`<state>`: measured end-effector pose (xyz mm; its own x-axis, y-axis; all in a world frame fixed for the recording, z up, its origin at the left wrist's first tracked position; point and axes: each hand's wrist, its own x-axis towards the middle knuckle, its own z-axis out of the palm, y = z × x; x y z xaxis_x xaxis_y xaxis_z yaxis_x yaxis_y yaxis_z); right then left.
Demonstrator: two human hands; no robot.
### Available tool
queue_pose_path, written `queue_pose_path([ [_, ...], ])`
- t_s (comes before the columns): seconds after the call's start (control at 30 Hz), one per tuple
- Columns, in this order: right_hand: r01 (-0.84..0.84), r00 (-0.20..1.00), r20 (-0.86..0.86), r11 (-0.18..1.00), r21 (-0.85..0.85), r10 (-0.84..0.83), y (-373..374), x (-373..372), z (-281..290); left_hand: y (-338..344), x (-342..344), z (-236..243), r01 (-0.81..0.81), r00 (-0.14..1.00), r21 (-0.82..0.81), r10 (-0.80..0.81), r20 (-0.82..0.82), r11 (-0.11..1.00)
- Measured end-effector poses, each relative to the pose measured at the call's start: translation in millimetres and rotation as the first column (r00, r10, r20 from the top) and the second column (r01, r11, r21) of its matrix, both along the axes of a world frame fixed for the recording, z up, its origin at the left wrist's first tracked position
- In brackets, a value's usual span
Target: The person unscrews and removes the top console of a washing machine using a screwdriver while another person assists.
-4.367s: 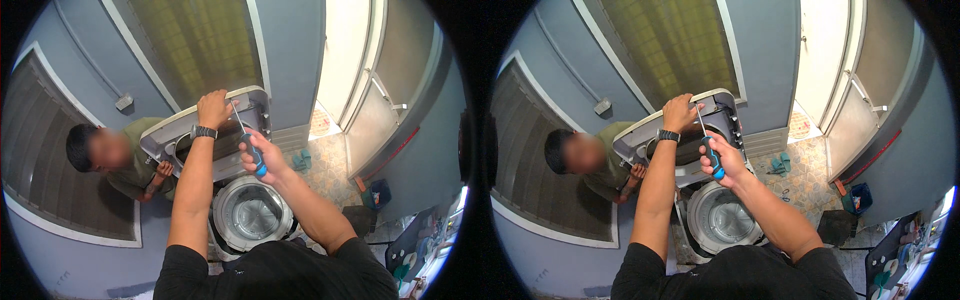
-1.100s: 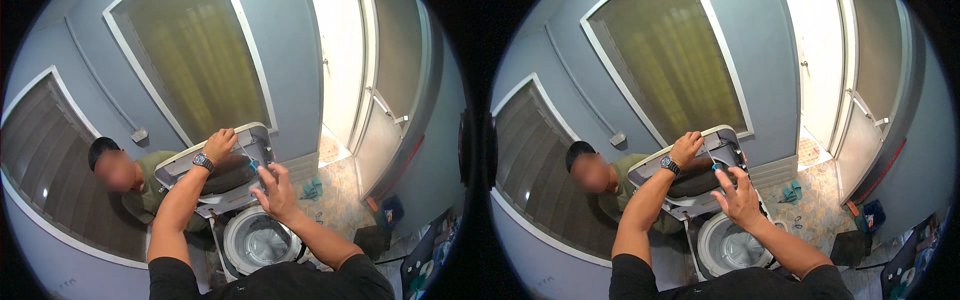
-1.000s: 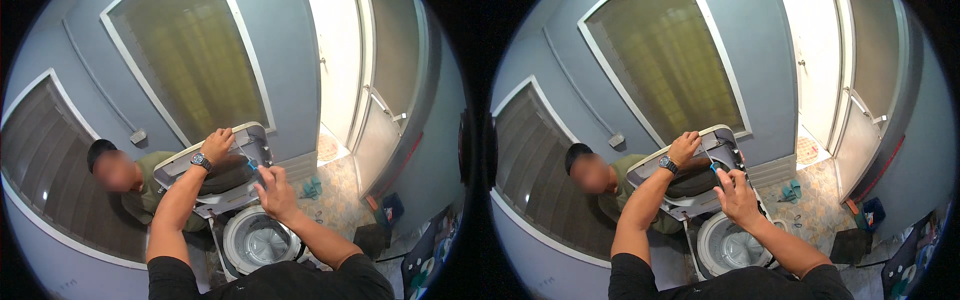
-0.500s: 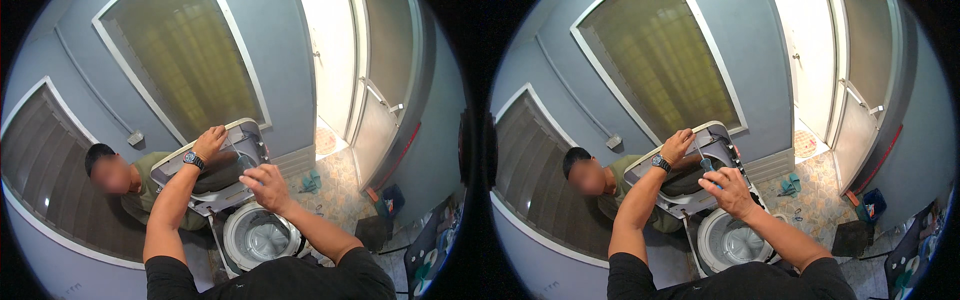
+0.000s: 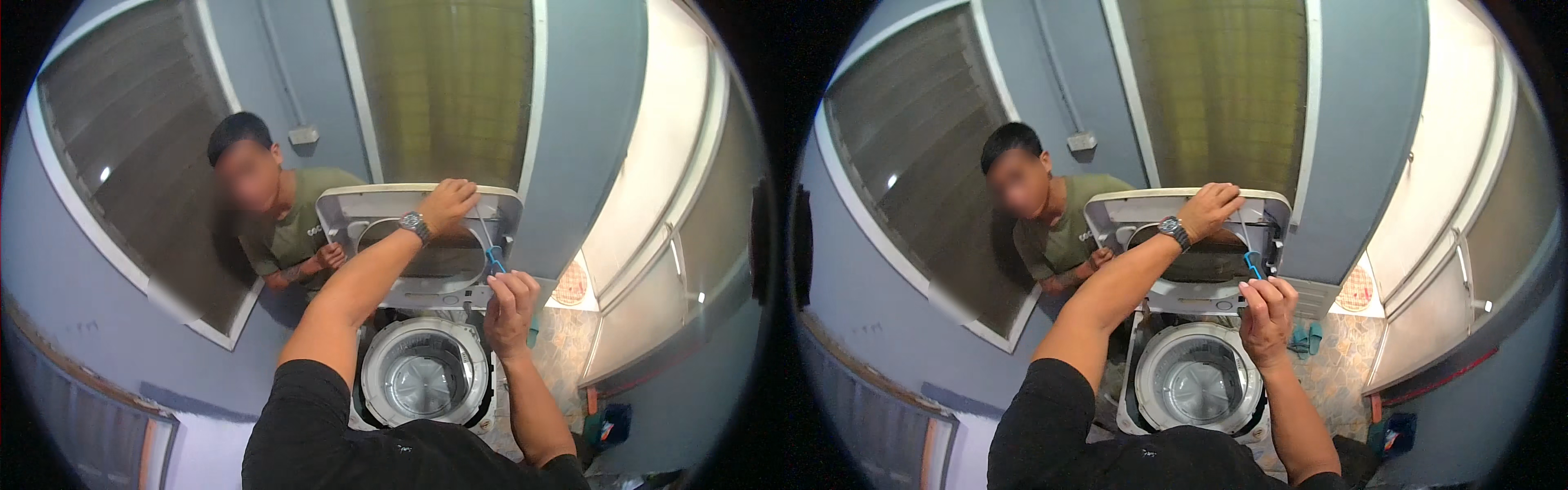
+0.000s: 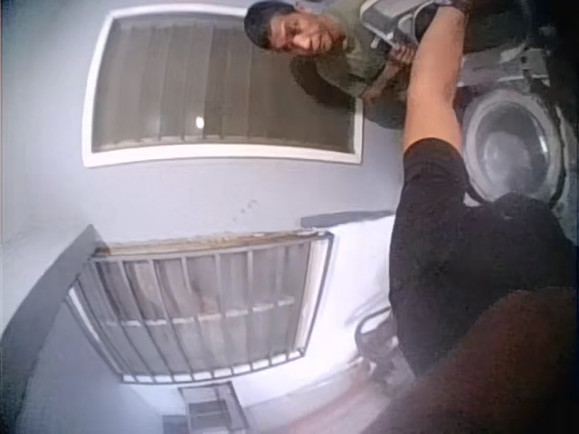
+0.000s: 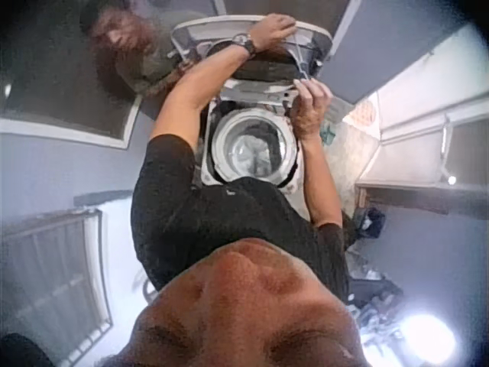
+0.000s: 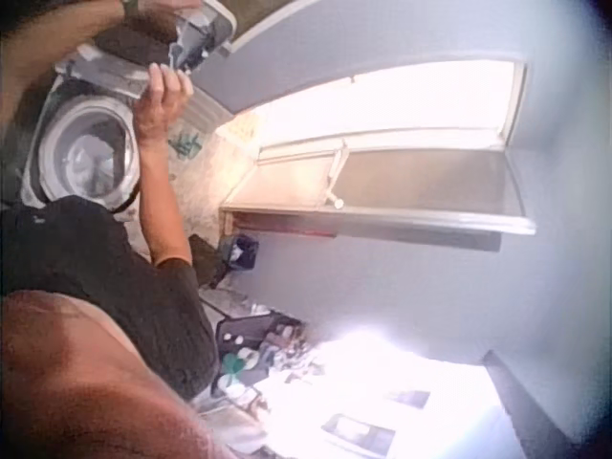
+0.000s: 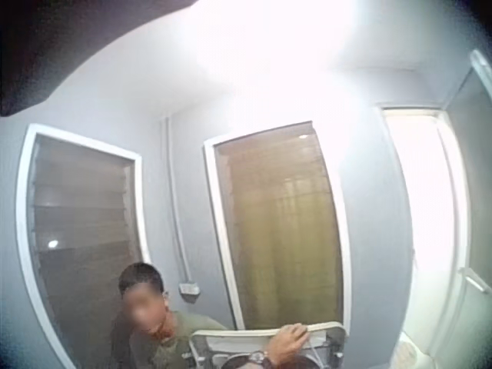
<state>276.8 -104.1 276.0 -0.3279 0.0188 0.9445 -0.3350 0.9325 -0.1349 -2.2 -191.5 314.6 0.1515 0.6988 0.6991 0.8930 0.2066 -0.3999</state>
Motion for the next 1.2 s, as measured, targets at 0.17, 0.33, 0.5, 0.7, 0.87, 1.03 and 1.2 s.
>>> queue_pose_path([
  [0.17, -0.090, 0.993, 0.057, 0.985, -0.148, 0.100, -16, -7, -2, -15, -4, -1, -0.040, 0.998, 0.024, 0.039, 0.041, 0.999],
  [0.33, -0.045, 0.997, 0.059, 0.999, 0.008, 0.045, -1, -3, 3, -6, -10, 0, -0.050, 0.999, -0.023, 0.050, 0.006, 0.998],
  [0.5, -0.051, 0.999, 0.005, 0.997, -0.065, 0.051, 19, 13, 0, 0, -26, -15, -0.015, 0.999, -0.027, 0.016, 0.035, 1.000],
  [0.7, 0.050, 0.994, 0.109, 0.764, -0.643, 0.027, 55, 102, -31, 1, 40, -53, 0.003, 0.977, 0.233, -0.052, 0.206, 0.973],
  [0.87, 0.084, 0.984, 0.094, 0.069, -0.994, 0.154, 92, 177, -109, 1, 139, -292, -0.068, 0.381, 0.000, 0.026, 0.924, 0.998],
  [1.03, 0.225, 0.972, 0.200, -0.263, -0.938, 0.121, 83, 231, -176, 29, 156, -451, -0.279, 0.033, -0.302, 0.323, 0.946, 0.912],
  [1.2, 0.237, 0.971, 0.213, -0.346, -0.908, 0.106, 71, 269, -196, 65, 158, -473, -0.390, -0.054, -0.355, 0.364, 0.930, 0.850],
])
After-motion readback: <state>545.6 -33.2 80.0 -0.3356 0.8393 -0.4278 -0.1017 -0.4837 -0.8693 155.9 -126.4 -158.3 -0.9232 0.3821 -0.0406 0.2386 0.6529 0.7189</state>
